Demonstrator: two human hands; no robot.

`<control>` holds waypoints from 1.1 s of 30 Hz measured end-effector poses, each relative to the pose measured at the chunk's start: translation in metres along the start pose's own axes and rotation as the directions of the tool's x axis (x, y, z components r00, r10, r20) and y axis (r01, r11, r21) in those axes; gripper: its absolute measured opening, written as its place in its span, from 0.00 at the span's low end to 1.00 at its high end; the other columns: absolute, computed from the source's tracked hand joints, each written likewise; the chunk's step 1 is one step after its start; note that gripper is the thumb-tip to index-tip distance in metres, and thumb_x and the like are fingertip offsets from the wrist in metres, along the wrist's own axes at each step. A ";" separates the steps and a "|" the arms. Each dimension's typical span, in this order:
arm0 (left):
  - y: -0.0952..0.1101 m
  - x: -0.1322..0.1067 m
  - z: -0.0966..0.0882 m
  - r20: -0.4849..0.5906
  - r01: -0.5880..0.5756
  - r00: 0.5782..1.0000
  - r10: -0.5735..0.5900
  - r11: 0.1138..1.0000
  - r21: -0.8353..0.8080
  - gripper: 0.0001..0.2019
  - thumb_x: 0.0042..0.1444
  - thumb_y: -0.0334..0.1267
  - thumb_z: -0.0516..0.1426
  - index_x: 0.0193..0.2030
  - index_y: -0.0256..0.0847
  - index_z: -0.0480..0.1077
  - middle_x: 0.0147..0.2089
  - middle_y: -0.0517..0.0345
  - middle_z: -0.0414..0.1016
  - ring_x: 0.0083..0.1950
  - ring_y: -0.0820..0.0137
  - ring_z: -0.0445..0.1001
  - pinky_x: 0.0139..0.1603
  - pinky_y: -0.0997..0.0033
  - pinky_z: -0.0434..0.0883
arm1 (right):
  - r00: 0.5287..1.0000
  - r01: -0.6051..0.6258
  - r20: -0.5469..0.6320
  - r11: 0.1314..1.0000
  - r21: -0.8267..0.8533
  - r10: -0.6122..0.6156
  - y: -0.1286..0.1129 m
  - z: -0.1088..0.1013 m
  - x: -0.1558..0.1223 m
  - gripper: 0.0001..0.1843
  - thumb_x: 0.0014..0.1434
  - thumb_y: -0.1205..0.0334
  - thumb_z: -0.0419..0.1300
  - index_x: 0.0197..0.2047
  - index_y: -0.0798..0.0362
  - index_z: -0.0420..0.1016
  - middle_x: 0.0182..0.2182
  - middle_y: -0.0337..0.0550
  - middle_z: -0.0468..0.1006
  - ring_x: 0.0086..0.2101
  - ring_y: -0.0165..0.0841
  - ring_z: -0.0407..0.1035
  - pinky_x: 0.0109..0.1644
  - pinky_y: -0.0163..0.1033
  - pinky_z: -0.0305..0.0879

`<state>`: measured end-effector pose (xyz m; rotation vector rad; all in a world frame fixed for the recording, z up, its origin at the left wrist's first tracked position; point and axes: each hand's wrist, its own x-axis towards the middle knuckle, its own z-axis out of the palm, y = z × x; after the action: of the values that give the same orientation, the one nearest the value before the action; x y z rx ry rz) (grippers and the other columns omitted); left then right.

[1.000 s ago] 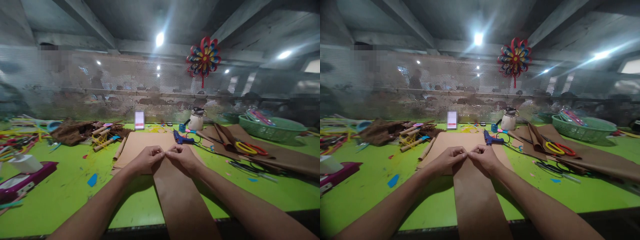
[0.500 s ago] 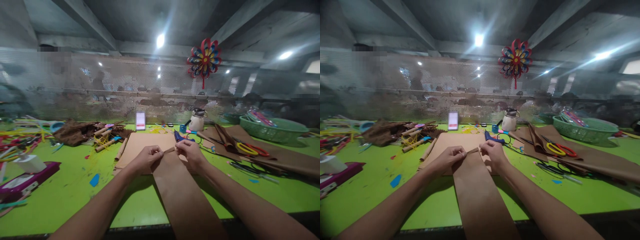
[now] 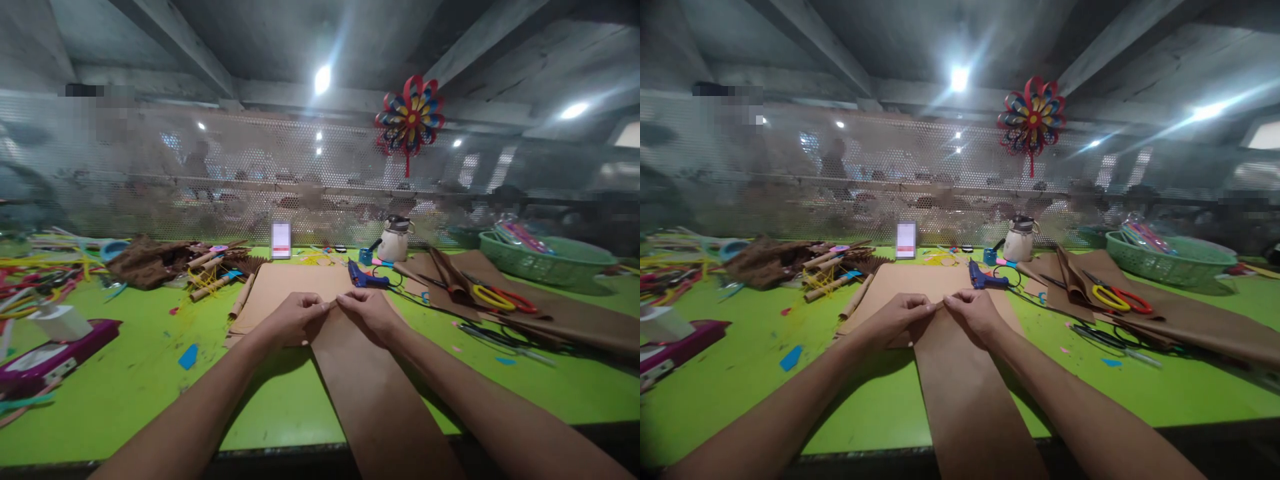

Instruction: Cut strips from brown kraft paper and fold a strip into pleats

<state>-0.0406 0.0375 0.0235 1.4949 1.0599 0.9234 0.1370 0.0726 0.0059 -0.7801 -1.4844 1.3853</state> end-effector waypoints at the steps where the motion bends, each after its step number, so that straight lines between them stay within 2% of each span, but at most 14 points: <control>1: 0.001 -0.001 -0.001 0.023 0.015 1.000 -0.015 1.000 0.006 0.19 0.47 0.51 0.59 0.21 0.37 0.61 0.17 0.65 0.58 0.18 0.79 0.54 0.20 0.77 0.51 | 1.000 0.001 -0.002 1.000 -0.001 -0.001 -0.001 -0.002 0.001 0.22 0.38 0.45 0.67 0.24 0.58 0.74 0.18 0.38 0.68 0.22 0.28 0.60 0.25 0.34 0.53; 5: 0.005 -0.005 -0.006 0.081 0.108 0.991 -0.104 0.992 -0.058 0.19 0.47 0.49 0.60 0.19 0.37 0.61 0.16 0.66 0.56 0.17 0.80 0.53 0.18 0.76 0.52 | 1.000 0.015 -0.002 0.999 0.031 -0.015 -0.002 -0.007 0.004 0.22 0.38 0.44 0.67 0.23 0.57 0.74 0.17 0.37 0.68 0.23 0.30 0.62 0.27 0.34 0.56; 8: 0.007 -0.008 -0.008 0.119 0.169 0.981 -0.152 0.974 -0.151 0.19 0.46 0.47 0.61 0.17 0.37 0.60 0.14 0.68 0.53 0.16 0.80 0.53 0.20 0.76 0.58 | 1.000 0.002 0.008 0.997 0.082 -0.003 -0.003 -0.008 0.005 0.21 0.39 0.45 0.67 0.23 0.57 0.74 0.18 0.37 0.70 0.24 0.31 0.64 0.29 0.36 0.59; 12: 0.006 -0.009 -0.008 0.132 0.219 0.973 -0.191 0.943 -0.251 0.17 0.46 0.45 0.62 0.20 0.37 0.63 0.14 0.65 0.58 0.18 0.76 0.63 0.26 0.71 0.67 | 1.000 0.013 -0.013 0.995 0.097 -0.012 -0.006 -0.012 0.007 0.20 0.39 0.47 0.67 0.24 0.57 0.73 0.20 0.38 0.72 0.24 0.31 0.64 0.31 0.37 0.61; 16: 0.006 -0.009 -0.007 0.110 0.216 0.975 -0.191 0.930 -0.298 0.14 0.46 0.43 0.62 0.20 0.36 0.66 0.13 0.62 0.60 0.21 0.72 0.68 0.29 0.68 0.70 | 0.999 0.031 -0.023 0.996 0.079 -0.030 -0.005 -0.017 0.009 0.20 0.39 0.47 0.67 0.25 0.57 0.74 0.20 0.38 0.72 0.23 0.30 0.64 0.30 0.36 0.60; 19: 0.004 -0.007 -0.009 0.112 0.222 0.974 -0.199 0.939 -0.264 0.15 0.46 0.45 0.62 0.20 0.35 0.67 0.13 0.62 0.61 0.20 0.71 0.69 0.27 0.68 0.69 | 0.999 0.050 -0.024 0.996 0.080 -0.048 -0.003 -0.017 0.010 0.19 0.40 0.47 0.67 0.24 0.57 0.74 0.20 0.38 0.72 0.23 0.30 0.63 0.30 0.36 0.59; 23: 0.003 -0.005 -0.013 0.124 0.195 0.977 -0.175 0.965 -0.174 0.15 0.46 0.47 0.62 0.25 0.34 0.70 0.22 0.54 0.72 0.24 0.71 0.71 0.27 0.70 0.68 | 0.999 0.039 -0.003 0.991 0.124 -0.039 -0.003 -0.017 0.010 0.18 0.41 0.48 0.67 0.24 0.56 0.74 0.21 0.38 0.73 0.24 0.31 0.65 0.32 0.37 0.61; 25: 0.003 -0.004 -0.015 0.121 0.161 0.982 -0.147 0.981 -0.112 0.16 0.46 0.49 0.61 0.26 0.34 0.71 0.24 0.52 0.74 0.25 0.71 0.71 0.29 0.70 0.68 | 0.999 0.035 0.008 0.985 0.169 -0.037 -0.004 -0.016 0.011 0.17 0.41 0.49 0.68 0.25 0.56 0.75 0.22 0.40 0.75 0.26 0.32 0.67 0.36 0.40 0.63; 29: 0.005 -0.003 -0.014 0.065 0.086 0.994 -0.084 0.996 -0.027 0.15 0.47 0.47 0.60 0.25 0.34 0.71 0.24 0.55 0.73 0.26 0.72 0.70 0.30 0.72 0.66 | 0.999 0.016 0.044 0.968 0.249 -0.027 -0.003 -0.015 0.010 0.17 0.42 0.50 0.67 0.29 0.56 0.77 0.26 0.43 0.78 0.29 0.35 0.70 0.41 0.44 0.65; 33: 0.008 -0.003 -0.011 -0.033 0.048 0.998 -0.047 0.998 0.031 0.10 0.46 0.41 0.59 0.23 0.35 0.69 0.21 0.60 0.68 0.23 0.75 0.65 0.26 0.75 0.61 | 0.994 -0.052 0.109 0.960 0.274 0.022 0.000 -0.014 0.007 0.18 0.45 0.50 0.66 0.32 0.57 0.77 0.29 0.47 0.79 0.29 0.37 0.72 0.37 0.44 0.66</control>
<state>-0.0511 0.0374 0.0331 1.4787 1.1341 0.9036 0.1473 0.0843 0.0068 -0.5680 -1.3220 1.6413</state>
